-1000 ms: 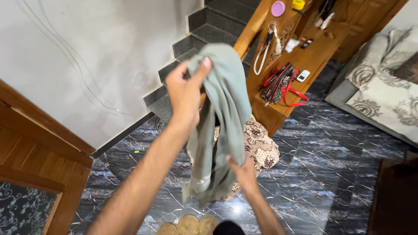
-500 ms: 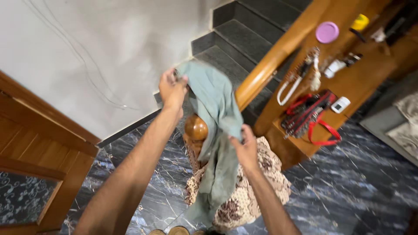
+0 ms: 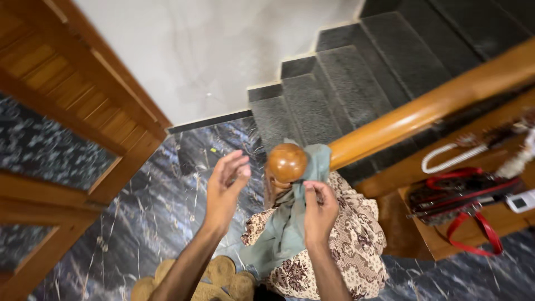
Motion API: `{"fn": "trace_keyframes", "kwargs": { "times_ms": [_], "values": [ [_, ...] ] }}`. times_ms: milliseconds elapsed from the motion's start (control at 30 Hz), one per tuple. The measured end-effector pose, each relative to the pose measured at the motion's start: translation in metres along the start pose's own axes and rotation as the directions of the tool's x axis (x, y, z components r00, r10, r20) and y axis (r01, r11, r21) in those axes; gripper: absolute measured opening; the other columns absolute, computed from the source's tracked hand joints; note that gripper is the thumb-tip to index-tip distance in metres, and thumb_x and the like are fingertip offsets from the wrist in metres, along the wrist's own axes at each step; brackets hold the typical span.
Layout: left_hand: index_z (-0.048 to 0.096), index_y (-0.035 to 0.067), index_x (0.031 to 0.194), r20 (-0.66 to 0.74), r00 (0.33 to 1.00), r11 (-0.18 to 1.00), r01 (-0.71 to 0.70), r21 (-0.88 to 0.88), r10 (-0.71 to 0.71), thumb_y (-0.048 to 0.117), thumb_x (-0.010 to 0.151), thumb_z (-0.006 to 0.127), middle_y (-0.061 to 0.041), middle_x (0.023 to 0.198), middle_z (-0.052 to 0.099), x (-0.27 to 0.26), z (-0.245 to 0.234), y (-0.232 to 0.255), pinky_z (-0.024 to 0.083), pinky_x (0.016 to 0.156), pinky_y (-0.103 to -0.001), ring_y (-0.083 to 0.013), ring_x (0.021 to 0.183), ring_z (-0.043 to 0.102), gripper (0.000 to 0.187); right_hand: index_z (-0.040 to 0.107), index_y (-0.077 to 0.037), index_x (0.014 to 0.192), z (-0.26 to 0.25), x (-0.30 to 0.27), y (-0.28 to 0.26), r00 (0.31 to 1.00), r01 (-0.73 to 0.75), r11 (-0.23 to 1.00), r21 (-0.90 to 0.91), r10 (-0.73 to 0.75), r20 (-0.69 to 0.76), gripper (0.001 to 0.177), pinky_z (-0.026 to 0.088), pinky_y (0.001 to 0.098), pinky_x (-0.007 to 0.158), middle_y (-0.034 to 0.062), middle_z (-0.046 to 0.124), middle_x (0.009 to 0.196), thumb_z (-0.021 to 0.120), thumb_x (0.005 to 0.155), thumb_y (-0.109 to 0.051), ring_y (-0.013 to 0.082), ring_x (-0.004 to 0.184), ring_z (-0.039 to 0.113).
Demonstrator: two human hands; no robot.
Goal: The person wipes a dining chair and several small side tables with a cloth, then picks up pieces of paper from the floor and places them in a bin.
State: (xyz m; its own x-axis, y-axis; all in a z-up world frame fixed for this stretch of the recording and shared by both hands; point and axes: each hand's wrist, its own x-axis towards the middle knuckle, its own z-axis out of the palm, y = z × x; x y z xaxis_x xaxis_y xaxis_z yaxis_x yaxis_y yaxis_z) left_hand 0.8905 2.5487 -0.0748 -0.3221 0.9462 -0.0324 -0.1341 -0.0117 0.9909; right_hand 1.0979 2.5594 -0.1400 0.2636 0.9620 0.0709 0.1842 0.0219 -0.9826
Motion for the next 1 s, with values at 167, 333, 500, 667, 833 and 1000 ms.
{"fn": "trace_keyframes", "kwargs": {
  "times_ms": [167, 333, 500, 667, 833, 1000],
  "values": [
    [0.043, 0.005, 0.148, -0.058, 0.995, 0.929, 0.057, -0.365, -0.084, 0.030, 0.097, 0.059, -0.019, 0.147, 0.056, -0.049, -0.055, 0.000, 0.048, 0.111, -0.047, -0.0299, 0.130, 0.059, 0.060, 0.073, 0.000, 0.121, 0.034, -0.044, -0.022, 0.904, -0.387, 0.857, 0.340, 0.280, 0.323, 0.036, 0.056, 0.0370, 0.079, 0.0202, 0.073, 0.118, 0.056, 0.103, -0.025, 0.0241, 0.095, 0.069],
    [0.031, 0.005, 0.156, -0.151, 0.988, 0.777, -0.084, -0.623, -0.015, 0.049, 0.101, 0.044, -0.023, 0.158, 0.043, -0.104, -0.117, 0.012, 0.038, 0.118, -0.050, -0.0361, 0.143, 0.047, 0.071, 0.050, -0.007, 0.147, 0.079, -0.091, -0.080, 0.729, -0.492, 0.811, 0.318, 0.184, 0.659, 0.063, 0.050, 0.0420, 0.103, 0.0153, 0.061, 0.146, 0.035, 0.102, -0.047, 0.0259, 0.128, 0.061],
    [0.031, 0.005, 0.156, -0.320, 0.945, 0.675, -0.280, -0.682, 0.069, 0.050, 0.102, 0.043, -0.027, 0.158, 0.041, -0.171, -0.196, 0.028, 0.035, 0.119, -0.053, -0.0391, 0.145, 0.043, 0.072, 0.039, -0.005, 0.155, 0.132, -0.159, -0.125, 0.525, -0.585, 0.740, 0.332, 0.034, 0.850, 0.073, 0.041, 0.0479, 0.114, 0.0172, 0.049, 0.157, 0.030, 0.102, -0.054, 0.0318, 0.142, 0.050],
    [0.033, 0.004, 0.154, -0.507, 0.853, 0.618, -0.466, -0.633, 0.125, 0.049, 0.103, 0.042, -0.028, 0.158, 0.041, -0.259, -0.290, 0.041, 0.034, 0.119, -0.055, -0.0406, 0.144, 0.043, 0.069, 0.037, -0.004, 0.155, 0.184, -0.249, -0.151, 0.342, -0.657, 0.703, 0.273, -0.045, 0.939, 0.074, 0.038, 0.0519, 0.116, 0.0203, 0.045, 0.159, 0.032, 0.101, -0.055, 0.0358, 0.145, 0.045],
    [0.032, 0.005, 0.154, -0.669, 0.721, 0.611, -0.615, -0.498, 0.181, 0.048, 0.104, 0.042, -0.028, 0.157, 0.041, -0.356, -0.375, 0.042, 0.034, 0.120, -0.055, -0.0394, 0.145, 0.043, 0.067, 0.036, -0.002, 0.156, 0.234, -0.346, -0.159, 0.135, -0.695, 0.702, 0.156, -0.086, 0.987, 0.078, 0.038, 0.0535, 0.114, 0.0222, 0.044, 0.160, 0.035, 0.100, -0.057, 0.0378, 0.144, 0.045],
    [0.033, 0.005, 0.155, -0.807, 0.563, 0.618, -0.701, -0.356, 0.175, 0.048, 0.104, 0.041, -0.026, 0.156, 0.043, -0.447, -0.425, 0.047, 0.036, 0.120, -0.055, -0.0386, 0.143, 0.044, 0.067, 0.035, -0.003, 0.156, 0.274, -0.439, -0.174, -0.068, -0.660, 0.751, 0.026, -0.093, 0.993, 0.079, 0.038, 0.0526, 0.114, 0.0225, 0.042, 0.161, 0.036, 0.099, -0.058, 0.0371, 0.145, 0.045]
  ]
}}
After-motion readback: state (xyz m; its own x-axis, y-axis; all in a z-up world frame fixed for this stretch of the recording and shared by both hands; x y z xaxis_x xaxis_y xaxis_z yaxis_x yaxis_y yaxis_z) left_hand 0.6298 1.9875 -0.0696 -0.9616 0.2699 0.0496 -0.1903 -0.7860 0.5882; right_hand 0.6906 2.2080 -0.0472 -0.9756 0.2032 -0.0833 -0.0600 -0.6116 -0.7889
